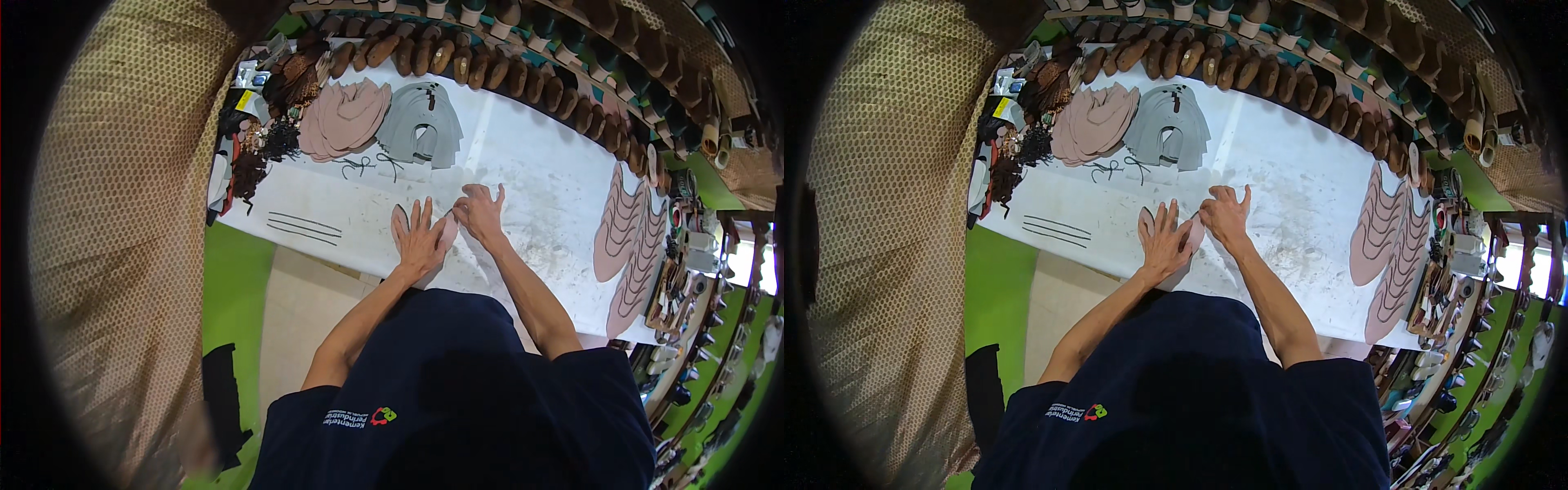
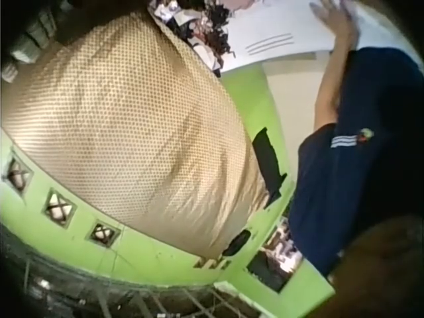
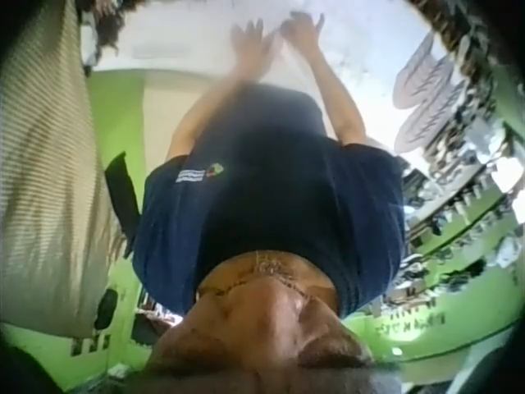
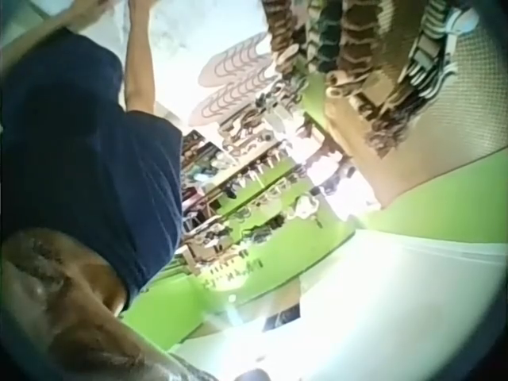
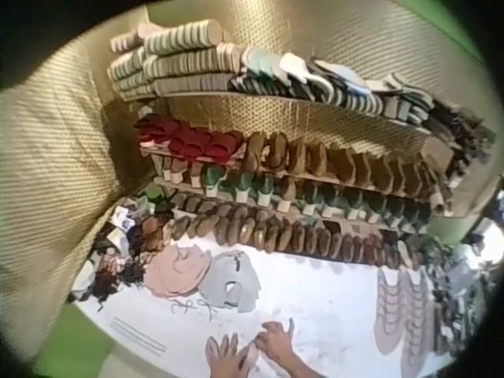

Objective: Inspecting and arranging leather shoe upper components on a workbench.

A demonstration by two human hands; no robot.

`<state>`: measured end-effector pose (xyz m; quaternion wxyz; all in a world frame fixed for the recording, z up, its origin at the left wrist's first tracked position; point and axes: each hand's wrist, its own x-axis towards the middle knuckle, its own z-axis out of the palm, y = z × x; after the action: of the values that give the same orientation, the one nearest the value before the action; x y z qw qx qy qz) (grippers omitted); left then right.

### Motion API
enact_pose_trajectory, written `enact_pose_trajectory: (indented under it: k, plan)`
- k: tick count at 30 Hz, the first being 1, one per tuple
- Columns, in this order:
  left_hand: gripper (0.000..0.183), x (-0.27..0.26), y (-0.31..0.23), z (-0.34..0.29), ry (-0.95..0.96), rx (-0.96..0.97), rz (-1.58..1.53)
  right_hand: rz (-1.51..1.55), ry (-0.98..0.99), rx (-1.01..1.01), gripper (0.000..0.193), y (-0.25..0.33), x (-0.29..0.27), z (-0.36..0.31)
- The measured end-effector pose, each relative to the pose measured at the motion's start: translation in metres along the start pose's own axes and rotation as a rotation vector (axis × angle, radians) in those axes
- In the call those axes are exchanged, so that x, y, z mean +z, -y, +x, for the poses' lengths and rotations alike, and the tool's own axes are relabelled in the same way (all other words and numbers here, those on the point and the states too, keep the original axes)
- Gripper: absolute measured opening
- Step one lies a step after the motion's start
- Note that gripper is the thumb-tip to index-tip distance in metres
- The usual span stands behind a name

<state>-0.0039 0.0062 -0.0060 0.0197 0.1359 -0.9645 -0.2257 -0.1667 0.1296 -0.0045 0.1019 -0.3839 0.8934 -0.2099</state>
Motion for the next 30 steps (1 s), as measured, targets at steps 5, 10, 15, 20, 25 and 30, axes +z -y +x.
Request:
enact_pose_trajectory:
  k: [5,10,15,20,25,30]
  plan:
    - [0.050,0.000,-0.002,0.001,-0.011,0.005,-0.015,-0.003,-0.002,0.091,0.011,0.005,0.001,0.007]
    - [0.050,0.003,-0.001,0.000,-0.018,-0.005,-0.015,-0.040,0.039,0.163,0.013,0.003,0.002,0.021]
    - [0.057,0.007,0.003,-0.002,-0.015,0.005,0.010,-0.146,0.276,0.374,0.024,0.005,-0.009,0.048]
    - [0.060,0.001,0.004,-0.011,-0.008,0.010,0.007,-0.086,0.320,0.299,0.027,0.000,-0.026,0.047]
    - [0.058,-0.018,0.004,-0.019,-0.066,-0.124,-0.046,0.123,-0.075,0.002,0.018,-0.023,-0.010,0.002]
    - [0.046,-0.029,0.035,-0.050,-0.088,-0.165,0.010,-0.027,-0.112,-0.277,0.031,0.007,0.008,-0.047]
